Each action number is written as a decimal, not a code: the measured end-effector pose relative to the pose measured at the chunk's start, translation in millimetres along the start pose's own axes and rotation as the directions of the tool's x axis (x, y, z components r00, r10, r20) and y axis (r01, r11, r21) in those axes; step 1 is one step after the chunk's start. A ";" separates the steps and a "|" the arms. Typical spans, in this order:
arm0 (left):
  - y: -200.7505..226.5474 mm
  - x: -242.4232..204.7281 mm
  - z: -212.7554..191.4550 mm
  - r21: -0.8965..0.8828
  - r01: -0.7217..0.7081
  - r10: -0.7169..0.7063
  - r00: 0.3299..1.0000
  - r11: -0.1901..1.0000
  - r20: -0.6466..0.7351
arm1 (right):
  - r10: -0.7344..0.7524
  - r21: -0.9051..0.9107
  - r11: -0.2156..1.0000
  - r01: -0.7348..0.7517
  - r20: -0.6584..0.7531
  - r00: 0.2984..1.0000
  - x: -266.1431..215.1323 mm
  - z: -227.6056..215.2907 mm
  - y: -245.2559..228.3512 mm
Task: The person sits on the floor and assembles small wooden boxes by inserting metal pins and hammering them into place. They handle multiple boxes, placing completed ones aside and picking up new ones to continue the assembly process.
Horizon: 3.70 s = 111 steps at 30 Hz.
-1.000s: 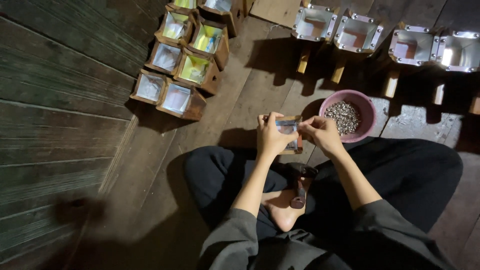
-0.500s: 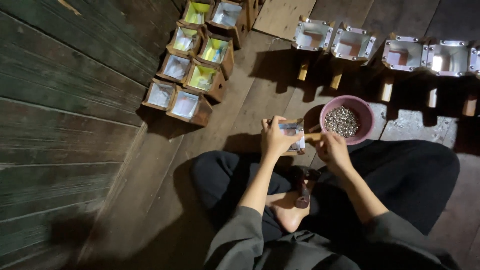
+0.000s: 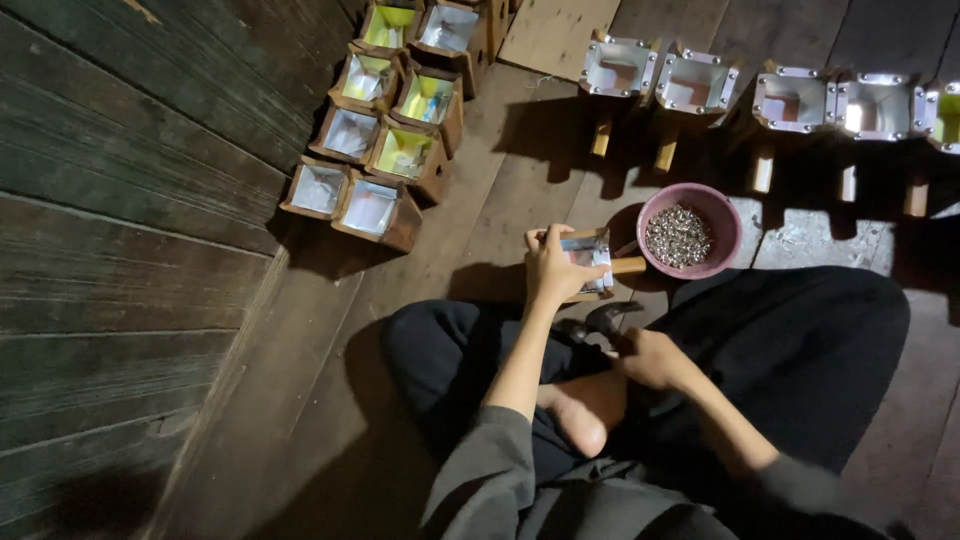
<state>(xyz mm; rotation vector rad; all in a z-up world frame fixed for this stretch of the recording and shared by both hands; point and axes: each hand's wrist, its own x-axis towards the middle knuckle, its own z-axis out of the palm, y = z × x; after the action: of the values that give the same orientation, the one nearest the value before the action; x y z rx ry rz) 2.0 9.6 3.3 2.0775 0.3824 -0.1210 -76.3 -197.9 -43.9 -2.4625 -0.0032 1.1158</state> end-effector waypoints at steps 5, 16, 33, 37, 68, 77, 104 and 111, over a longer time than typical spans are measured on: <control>1.8 -4.7 -0.6 -0.130 -0.005 0.003 1.000 0.991 -0.017 | -0.054 0.244 0.967 0.072 -0.080 0.995 -33.7 -36.7 59.9; -35.8 12.8 20.8 0.077 -0.320 0.328 0.937 0.944 -0.125 | -0.293 0.054 0.839 0.541 -0.792 0.535 -122.6 -105.9 -53.0; -16.6 8.0 8.5 -0.007 -0.104 0.104 0.994 0.995 0.030 | -0.344 -0.153 0.801 0.579 -0.909 0.235 -57.5 -52.5 -24.3; -7.6 2.3 5.8 -0.006 -0.053 0.053 0.998 0.999 0.026 | 0.019 0.231 0.965 0.125 -0.538 0.843 -64.7 -57.7 -38.2; 36.4 27.0 41.3 0.273 -0.540 0.425 0.821 0.797 0.381 | -0.096 0.130 0.990 0.056 0.322 0.942 -31.8 -48.3 -21.4; 6.0 -8.3 86.1 0.193 -0.728 0.533 0.631 0.658 0.564 | -0.045 0.184 0.978 0.096 -0.266 0.963 50.4 1.9 52.6; -52.0 -57.2 -1.9 -0.253 -0.420 0.259 0.832 0.871 -0.490 | -0.416 0.059 0.818 0.572 -0.626 0.659 -40.1 -15.0 -2.1; -59.9 -57.0 6.3 -0.002 -0.511 0.426 0.719 0.860 -0.550 | 0.056 -0.091 0.994 -0.063 -0.077 0.995 -49.7 -13.6 -5.4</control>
<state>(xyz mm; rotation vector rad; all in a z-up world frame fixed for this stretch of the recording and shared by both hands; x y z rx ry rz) -70.5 19.8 -35.7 1.9605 0.1657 0.7946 -99.2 -207.1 1.7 -2.6022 0.0420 1.0707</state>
